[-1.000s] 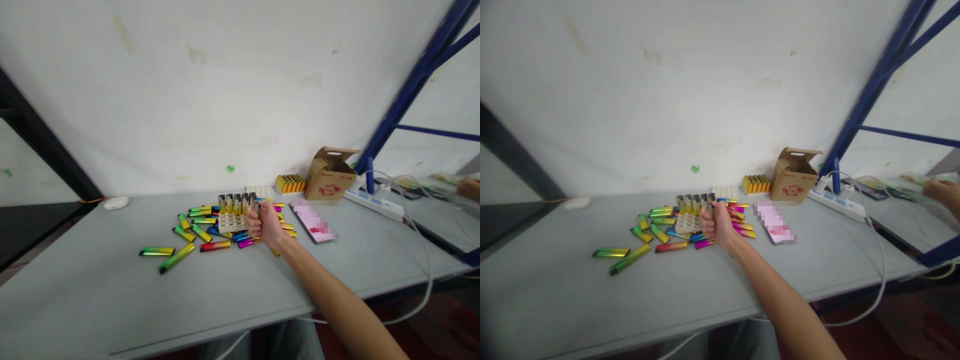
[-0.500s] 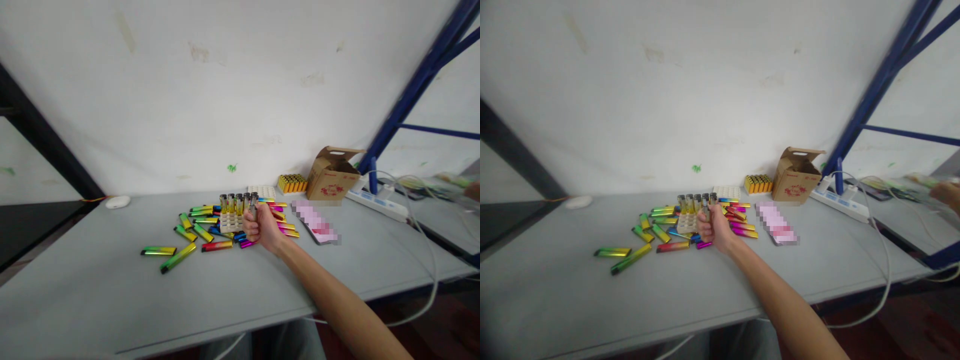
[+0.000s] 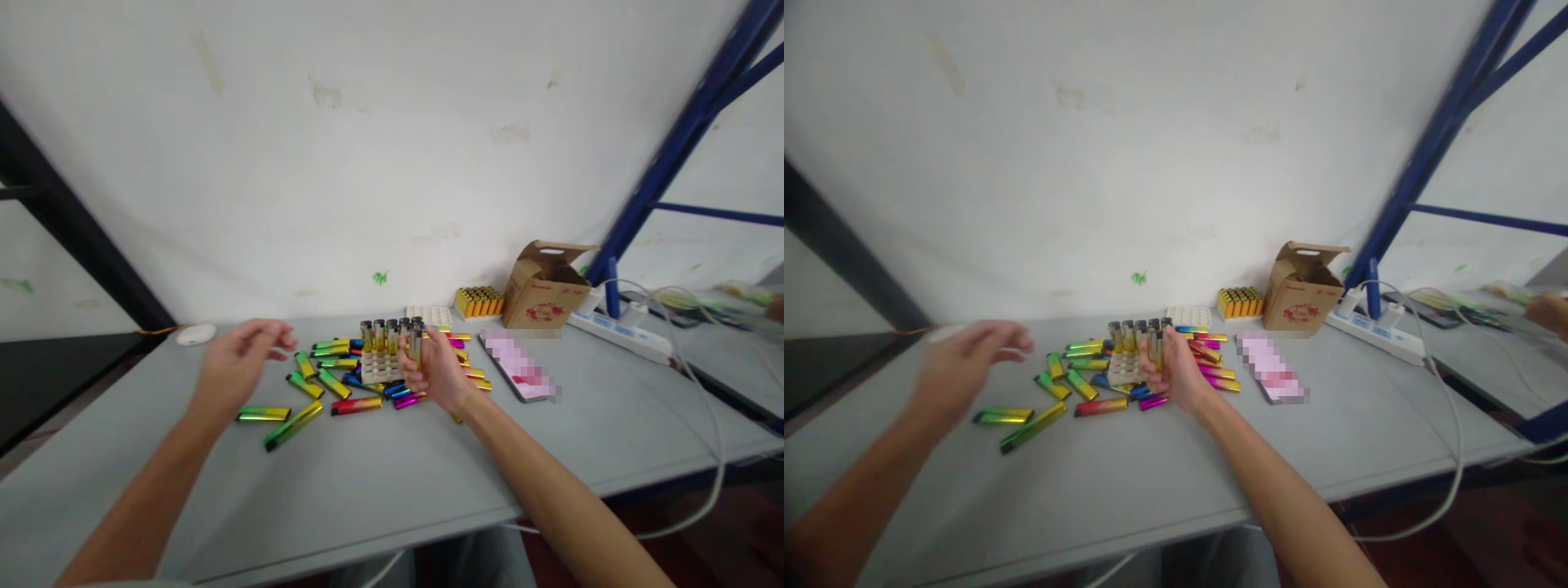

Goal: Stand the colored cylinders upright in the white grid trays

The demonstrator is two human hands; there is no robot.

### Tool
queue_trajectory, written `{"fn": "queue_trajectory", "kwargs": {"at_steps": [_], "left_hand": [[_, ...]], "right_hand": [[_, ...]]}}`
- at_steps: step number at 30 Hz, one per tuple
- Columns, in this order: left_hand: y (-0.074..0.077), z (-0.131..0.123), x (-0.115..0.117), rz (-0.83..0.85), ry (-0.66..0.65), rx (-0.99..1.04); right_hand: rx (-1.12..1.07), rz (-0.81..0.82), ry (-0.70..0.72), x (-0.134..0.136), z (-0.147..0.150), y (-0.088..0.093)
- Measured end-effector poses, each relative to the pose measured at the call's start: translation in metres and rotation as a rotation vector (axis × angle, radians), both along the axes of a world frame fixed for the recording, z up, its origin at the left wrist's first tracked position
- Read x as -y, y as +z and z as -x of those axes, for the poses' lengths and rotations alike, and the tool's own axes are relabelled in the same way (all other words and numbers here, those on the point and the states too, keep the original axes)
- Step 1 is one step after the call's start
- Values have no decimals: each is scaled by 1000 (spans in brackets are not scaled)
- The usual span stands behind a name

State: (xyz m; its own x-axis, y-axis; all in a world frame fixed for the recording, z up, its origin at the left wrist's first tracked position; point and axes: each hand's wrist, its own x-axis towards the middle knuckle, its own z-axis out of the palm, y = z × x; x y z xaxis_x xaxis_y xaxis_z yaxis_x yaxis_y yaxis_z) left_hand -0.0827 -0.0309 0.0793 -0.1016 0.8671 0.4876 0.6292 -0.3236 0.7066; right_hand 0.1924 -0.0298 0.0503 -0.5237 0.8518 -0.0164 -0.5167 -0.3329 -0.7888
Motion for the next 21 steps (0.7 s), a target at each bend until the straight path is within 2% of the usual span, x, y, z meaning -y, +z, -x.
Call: {"fn": "queue_trajectory", "kwargs": {"at_steps": [3,5,8,10,13,16,18,21], "left_hand": [[-20,-26,-25,73,-185,-116],[-36,-40,-37,13,-243,-226],[-57,-50,-45,-51,-275,-342],[-67,-50,-44,-40,-269,-407],[-75,-48,-39,-11,-286,-488],[-76,-50,-37,-16,-315,-535],[-76,-52,-38,-28,-344,-554],[-77,-53,-41,-41,-360,-553]], "right_hand": [[0,-100,-80,1,-1,3],[38,-173,-137,1,-1,4],[105,-313,-276,0,-2,2],[209,-466,-431,-1,-4,-1],[506,-816,-660,-4,-7,-4],[760,-1127,-746,-11,-5,-5],[838,-1237,-761,-17,-2,-5],[895,-1297,-829,-27,5,-6]]}}
